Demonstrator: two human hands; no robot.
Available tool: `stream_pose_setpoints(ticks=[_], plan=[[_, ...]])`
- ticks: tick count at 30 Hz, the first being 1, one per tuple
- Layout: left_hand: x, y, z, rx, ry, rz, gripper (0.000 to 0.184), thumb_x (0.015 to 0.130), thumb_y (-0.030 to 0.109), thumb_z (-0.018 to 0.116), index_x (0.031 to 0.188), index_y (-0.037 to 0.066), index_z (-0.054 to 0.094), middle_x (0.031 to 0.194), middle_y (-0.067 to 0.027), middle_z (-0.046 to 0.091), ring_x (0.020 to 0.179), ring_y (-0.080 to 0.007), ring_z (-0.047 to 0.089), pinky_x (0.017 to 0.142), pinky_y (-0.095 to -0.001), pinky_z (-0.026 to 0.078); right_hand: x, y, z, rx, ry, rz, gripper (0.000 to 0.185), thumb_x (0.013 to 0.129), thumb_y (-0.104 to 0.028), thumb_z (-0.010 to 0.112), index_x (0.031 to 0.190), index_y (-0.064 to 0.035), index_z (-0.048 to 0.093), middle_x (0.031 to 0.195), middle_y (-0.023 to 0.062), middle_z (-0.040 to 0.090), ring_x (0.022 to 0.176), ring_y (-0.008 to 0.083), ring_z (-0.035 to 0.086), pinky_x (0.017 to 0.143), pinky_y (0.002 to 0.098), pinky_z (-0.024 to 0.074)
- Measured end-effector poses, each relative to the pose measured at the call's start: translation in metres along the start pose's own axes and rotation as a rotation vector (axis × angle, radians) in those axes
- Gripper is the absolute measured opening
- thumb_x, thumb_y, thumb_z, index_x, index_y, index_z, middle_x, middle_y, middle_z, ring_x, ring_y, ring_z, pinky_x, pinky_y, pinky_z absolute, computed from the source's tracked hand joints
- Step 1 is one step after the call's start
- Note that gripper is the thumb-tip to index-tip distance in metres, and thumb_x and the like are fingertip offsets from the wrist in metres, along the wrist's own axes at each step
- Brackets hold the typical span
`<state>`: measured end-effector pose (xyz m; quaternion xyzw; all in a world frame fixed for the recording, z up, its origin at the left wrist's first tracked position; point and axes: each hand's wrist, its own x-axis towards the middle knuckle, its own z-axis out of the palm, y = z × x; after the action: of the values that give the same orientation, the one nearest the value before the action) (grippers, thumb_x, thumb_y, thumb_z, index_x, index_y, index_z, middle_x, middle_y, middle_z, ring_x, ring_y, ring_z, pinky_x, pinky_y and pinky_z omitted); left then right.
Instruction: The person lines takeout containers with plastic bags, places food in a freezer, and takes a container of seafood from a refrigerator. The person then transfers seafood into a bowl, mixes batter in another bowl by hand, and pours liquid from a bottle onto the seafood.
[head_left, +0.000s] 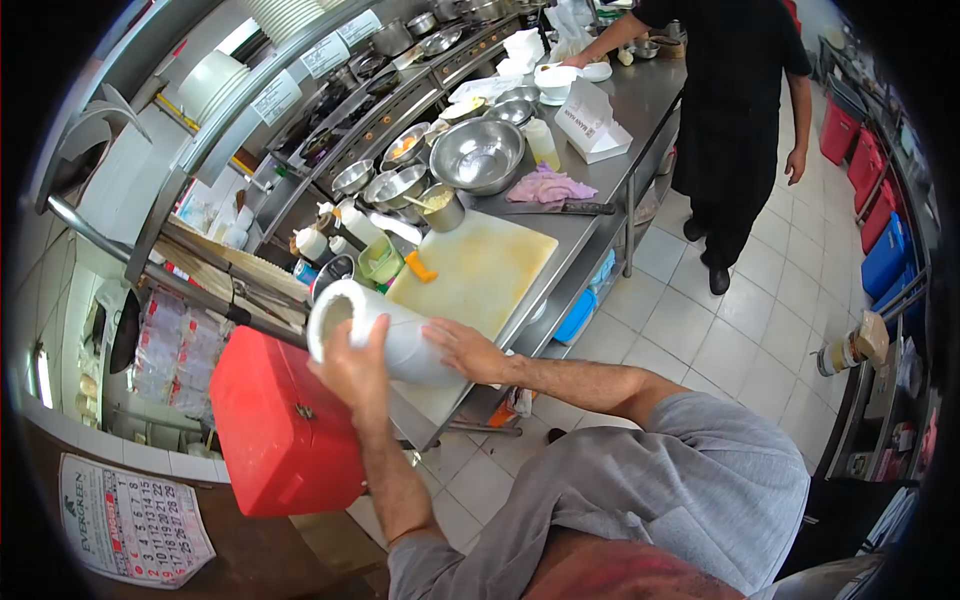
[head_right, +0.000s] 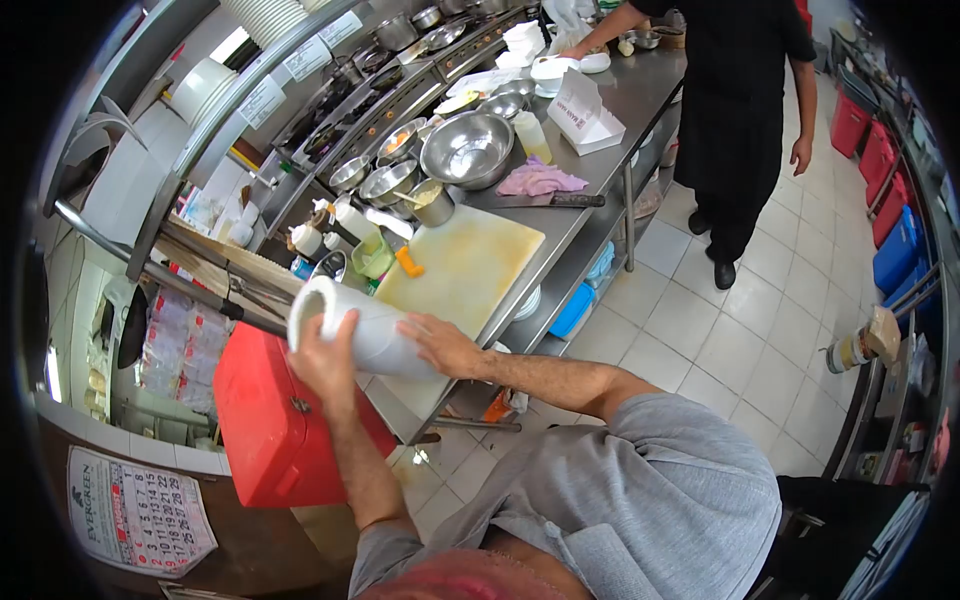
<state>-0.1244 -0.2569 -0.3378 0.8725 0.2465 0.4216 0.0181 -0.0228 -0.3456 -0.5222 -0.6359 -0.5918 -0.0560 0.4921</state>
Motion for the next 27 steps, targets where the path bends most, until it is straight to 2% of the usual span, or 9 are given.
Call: stream_pose_setpoints(ticks=[2,7,10,13,15,17,20,23,27], plan=[[0.003,0.004,0.027,0.053,-0.062,0.045,0.045,0.069,0.041,0.073,0.094,0.005,0.063,0.085,-0.0109,0.064,0.083,-0.0284,0.059,0.082,-0.0454,0.036,0.011,-0.011,-0.012,0.034,0.103,0.246,0.091,0.07,-0.032,0.074,0.141,-0.0144,0.019,0.138,0.025,0.024,0.126,0.0429,0.028,0.103,0.0449,0.0291],[0.024,0.024,0.022,0.028,-0.192,0.088,0.05,0.077,0.048,0.063,0.105,0.007,0.059,0.093,-0.0096,0.062,0.097,-0.0265,0.056,0.089,-0.0463,0.029,0.046,-0.027,0.006,0.056,0.394,0.264,0.091,0.071,-0.032,0.074,0.138,-0.0047,0.021,0.14,0.0239,0.022,0.127,0.0396,0.028,0.105,0.0435,0.0267],[0.03,-0.004,0.023,-0.115,-0.167,0.212,0.048,0.085,0.05,0.05,0.106,0.008,0.06,0.093,-0.0103,0.062,0.09,-0.0288,0.057,0.088,-0.0519,0.028,0.051,-0.004,0.008,-0.01,0.44,0.172,0.076,0.075,-0.025,0.071,0.135,-0.0035,0.03,0.133,0.0233,0.036,0.124,0.0364,0.035,0.101,0.0416,0.0335],[0.035,-0.026,0.018,-0.164,-0.254,0.059,0.046,0.087,0.049,0.048,0.106,0.009,0.06,0.089,-0.0096,0.063,0.088,-0.0285,0.057,0.086,-0.0508,0.031,0.047,0.012,0.011,0.098,0.382,0.111,0.056,0.081,-0.018,0.064,0.128,-0.0012,0.04,0.114,0.0224,0.053,0.113,0.0324,0.048,0.092,0.0391,0.042],[0.033,-0.031,0.013,-0.185,-0.269,0.031,0.041,0.087,0.046,0.05,0.099,0.009,0.062,0.085,-0.0082,0.063,0.085,-0.0273,0.057,0.084,-0.0494,0.033,0.055,0.02,0.006,0.263,0.495,0.371,0.028,0.09,-0.019,0.053,0.111,0.0005,0.051,0.086,0.0166,0.06,0.089,0.0257,0.06,0.075,0.034,0.0499],[0.033,-0.038,0.011,-0.32,-0.469,0.09,0.034,0.084,0.043,0.056,0.09,0.01,0.063,0.085,-0.0061,0.063,0.083,-0.0256,0.057,0.085,-0.0494,0.033,0.066,0.041,-0.01,0.545,0.622,0.498,0.023,0.092,-0.021,0.048,0.103,-0.0009,0.051,0.079,0.013,0.058,0.076,0.0232,0.061,0.066,0.0325,0.0507],[0.035,-0.046,0.013,-0.368,-0.409,0.164,0.026,0.082,0.035,0.061,0.085,0.01,0.063,0.086,-0.0049,0.063,0.083,-0.0239,0.057,0.092,-0.0498,0.029,0.089,0.066,-0.061,0.902,0.803,0.73,0.024,0.096,-0.026,0.039,0.088,-0.0052,0.048,0.065,0.0046,0.051,0.045,0.0166,0.054,0.04,0.0286,0.0465],[0.042,-0.045,0.017,-0.406,-0.282,0.239,0.019,0.082,0.028,0.063,0.086,0.009,0.063,0.088,-0.0037,0.063,0.084,-0.0224,0.057,0.098,-0.0492,0.024,0.106,0.105,-0.083,0.938,0.816,0.717,0.021,0.095,-0.024,0.041,0.087,-0.0059,0.048,0.065,0.0056,0.052,0.04,0.017,0.05,0.035,0.0298,0.0441],[0.059,-0.04,0.01,-0.384,-0.43,0.143,0.02,0.081,0.022,0.063,0.098,0.009,0.064,0.088,-0.003,0.063,0.094,-0.0202,0.057,0.101,-0.0512,0.019,0.13,0.139,-0.141,1.035,0.86,0.614,0.018,0.094,-0.018,0.041,0.083,-0.0065,0.05,0.064,0.0042,0.05,0.044,0.0155,0.048,0.038,0.0298,0.0439]])
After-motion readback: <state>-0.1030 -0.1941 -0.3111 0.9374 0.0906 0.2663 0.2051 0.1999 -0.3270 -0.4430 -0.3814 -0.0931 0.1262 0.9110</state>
